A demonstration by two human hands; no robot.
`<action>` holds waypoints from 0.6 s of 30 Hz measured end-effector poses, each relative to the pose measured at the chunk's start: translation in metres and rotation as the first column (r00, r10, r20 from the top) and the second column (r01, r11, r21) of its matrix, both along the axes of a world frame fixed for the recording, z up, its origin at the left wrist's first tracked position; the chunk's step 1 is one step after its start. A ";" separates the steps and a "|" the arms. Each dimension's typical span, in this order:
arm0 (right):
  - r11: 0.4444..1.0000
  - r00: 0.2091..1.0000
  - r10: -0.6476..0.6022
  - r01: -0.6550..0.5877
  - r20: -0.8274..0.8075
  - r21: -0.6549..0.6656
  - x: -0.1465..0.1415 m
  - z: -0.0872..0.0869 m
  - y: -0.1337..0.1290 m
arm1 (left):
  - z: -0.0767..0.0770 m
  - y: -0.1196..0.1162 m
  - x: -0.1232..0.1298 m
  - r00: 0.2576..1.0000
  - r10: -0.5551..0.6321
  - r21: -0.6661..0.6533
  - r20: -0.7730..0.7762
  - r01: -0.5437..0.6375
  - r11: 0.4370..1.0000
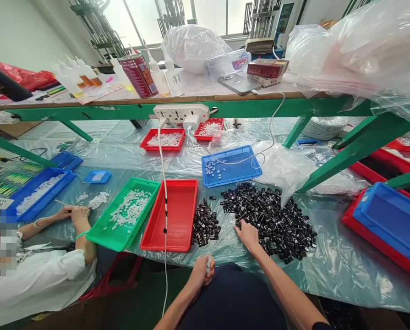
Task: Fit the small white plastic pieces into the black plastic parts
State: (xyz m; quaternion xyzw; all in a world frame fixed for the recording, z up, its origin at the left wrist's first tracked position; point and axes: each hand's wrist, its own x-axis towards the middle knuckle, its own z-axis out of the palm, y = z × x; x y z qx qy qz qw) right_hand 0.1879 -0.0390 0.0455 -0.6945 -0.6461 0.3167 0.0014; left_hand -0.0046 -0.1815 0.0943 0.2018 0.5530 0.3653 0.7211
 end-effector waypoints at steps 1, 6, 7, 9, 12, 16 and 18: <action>1.000 1.000 -0.005 0.005 -0.015 0.001 -0.002 -0.001 0.001 | 0.000 0.000 0.000 1.000 0.003 0.002 0.005 -0.003 1.000; 0.998 0.980 -0.061 0.061 -0.190 -0.009 -0.007 0.002 0.003 | 0.012 -0.002 -0.002 0.996 0.037 -0.006 0.086 -0.036 0.999; 0.997 0.966 -0.073 0.071 -0.250 -0.017 -0.007 0.003 0.002 | 0.017 -0.002 -0.003 0.993 0.042 -0.004 0.114 -0.042 0.999; 0.995 0.917 -0.102 0.090 -0.385 -0.050 -0.009 0.009 -0.002 | 0.027 -0.002 -0.003 0.984 0.050 0.002 0.169 -0.051 0.999; 0.985 0.813 -0.167 0.113 -0.558 -0.131 -0.012 0.022 -0.013 | 0.037 0.002 -0.002 0.977 0.048 0.001 0.206 -0.049 0.999; 0.944 0.542 -0.310 0.077 -0.781 -0.321 -0.018 0.048 -0.034 | 0.040 0.015 0.002 1.000 0.000 0.046 0.006 0.000 0.999; 0.911 0.348 -0.387 0.003 -0.854 -0.412 -0.020 0.062 -0.045 | 0.040 0.023 0.005 0.993 -0.040 0.074 -0.109 0.048 0.996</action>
